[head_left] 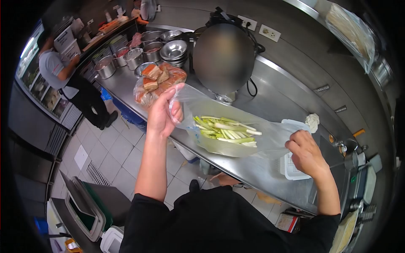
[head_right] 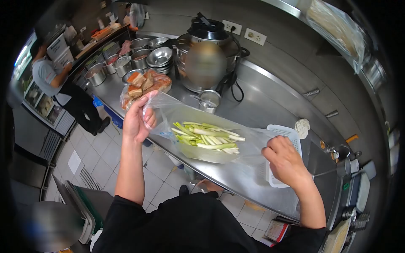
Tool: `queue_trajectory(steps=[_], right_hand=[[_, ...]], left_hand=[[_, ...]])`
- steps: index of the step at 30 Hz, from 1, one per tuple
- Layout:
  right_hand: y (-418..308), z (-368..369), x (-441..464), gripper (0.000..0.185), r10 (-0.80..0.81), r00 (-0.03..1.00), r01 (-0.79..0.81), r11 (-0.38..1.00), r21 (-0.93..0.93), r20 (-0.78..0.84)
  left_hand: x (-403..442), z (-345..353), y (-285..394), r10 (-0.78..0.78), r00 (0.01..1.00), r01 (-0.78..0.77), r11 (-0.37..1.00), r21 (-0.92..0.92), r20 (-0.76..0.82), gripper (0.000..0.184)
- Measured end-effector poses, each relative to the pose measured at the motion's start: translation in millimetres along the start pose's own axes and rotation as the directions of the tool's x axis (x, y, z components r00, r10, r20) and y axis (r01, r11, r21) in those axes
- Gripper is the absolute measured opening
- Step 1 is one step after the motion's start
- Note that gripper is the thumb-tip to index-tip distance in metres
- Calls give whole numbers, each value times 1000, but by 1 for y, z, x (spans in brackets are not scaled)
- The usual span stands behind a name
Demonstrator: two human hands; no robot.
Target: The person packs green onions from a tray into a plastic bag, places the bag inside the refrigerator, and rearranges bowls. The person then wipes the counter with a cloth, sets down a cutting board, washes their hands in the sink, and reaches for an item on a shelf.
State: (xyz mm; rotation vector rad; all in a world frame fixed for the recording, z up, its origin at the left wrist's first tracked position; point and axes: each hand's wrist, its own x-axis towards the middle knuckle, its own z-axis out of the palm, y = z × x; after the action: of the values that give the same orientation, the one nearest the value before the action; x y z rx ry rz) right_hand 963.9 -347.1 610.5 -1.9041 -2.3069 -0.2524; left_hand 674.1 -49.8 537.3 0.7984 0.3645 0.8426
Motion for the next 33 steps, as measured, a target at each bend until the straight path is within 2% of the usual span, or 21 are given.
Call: queue_trajectory(steps=[3, 5, 6, 7, 8, 9, 10, 11, 12, 13, 14, 16, 18, 19, 20, 23, 24, 26, 28, 30, 33], right_hand=[[7, 6, 6, 31, -4, 997, -3, 996, -93, -78], [13, 5, 16, 31, -125, 934, 48, 972, -229, -335], [15, 9, 21, 29, -141, 887, -1, 952, -307, -440], [19, 19, 20, 29, -156, 884, 17, 953, -304, -441], [24, 36, 12, 27, 102, 832, -178, 980, -88, -545], [32, 55, 4, 24, 359, 731, -339, 929, 148, -580], [43, 77, -7, 24, 543, 662, -434, 839, 327, -516], [45, 96, -9, 24, 519, 680, -399, 855, 332, -518], [48, 111, -10, 28, 670, 613, -348, 705, 618, -419], [50, 116, -5, 33, 781, 568, -271, 476, 837, -260], [51, 118, 0, 33, 755, 602, -248, 487, 838, -260], [35, 123, 19, 46, 704, 682, 59, 218, 974, -199], [23, 112, 39, 48, 657, 712, 144, 210, 967, -248], [19, 106, 42, 50, 633, 715, 204, 217, 955, -296], [28, 105, 38, 47, 564, 794, 240, 55, 969, -229], [10, 78, 62, 49, 381, 861, 409, -123, 904, -338], [-4, 70, 74, 49, 364, 862, 421, -130, 898, -352], [-44, 60, 101, 63, 139, 923, 378, -504, 776, -359], [-81, 57, 127, 71, -31, 973, 144, -689, 711, -227], [-123, 70, 158, 75, -162, 974, -27, -782, 623, -161], [-186, 106, 198, 73, -333, 943, -233, -669, 706, -3]], left_hand=[[-4, -3, 9, -11, 999, 10, 1000, 27, 35, 42], [-7, -1, 11, -8, 1000, 7, 999, 33, 28, 41], [-8, 0, 11, 6, 1000, -7, 997, 79, 15, 40], [-11, 2, 11, 24, 1000, -23, 992, 126, -2, 39], [-14, 5, 9, 35, 999, -35, 992, 123, 3, 37], [-19, 10, 7, 56, 998, -54, 991, 125, -18, 37], [-23, 17, 6, 53, 999, -51, 983, 174, -6, 37], [-28, 23, 5, 51, 999, -50, 974, 222, 2, 37], [-31, 27, 5, 86, 996, -79, 972, 222, -23, 37], [-35, 32, 4, 83, 996, -77, 975, 209, -23, 37], [-40, 35, 4, 80, 997, -74, 978, 196, -24, 37], [-54, 42, 7, 129, 986, -117, 986, 116, -102, 37], [-70, 48, 19, 161, 975, -153, 986, 61, -156, 38], [-86, 48, 28, 240, 959, -241, 971, 12, -152, 35], [-99, 48, 38, 314, 938, -323, 945, -41, -150, 31], [-148, 49, 74, 487, 870, -488, 873, 12, -75, 39], [-167, 51, 83, 526, 847, -523, 851, 50, -76, 40], [-199, 47, 95, 586, 803, -571, 808, 144, -108, 43], [-230, 35, 96, 630, 763, -592, 771, 234, -146, 46], [-251, 15, 94, 598, 727, -468, 792, 393, -339, 44], [-273, -54, 74, 486, 694, -294, 865, 407, -531, 41]])
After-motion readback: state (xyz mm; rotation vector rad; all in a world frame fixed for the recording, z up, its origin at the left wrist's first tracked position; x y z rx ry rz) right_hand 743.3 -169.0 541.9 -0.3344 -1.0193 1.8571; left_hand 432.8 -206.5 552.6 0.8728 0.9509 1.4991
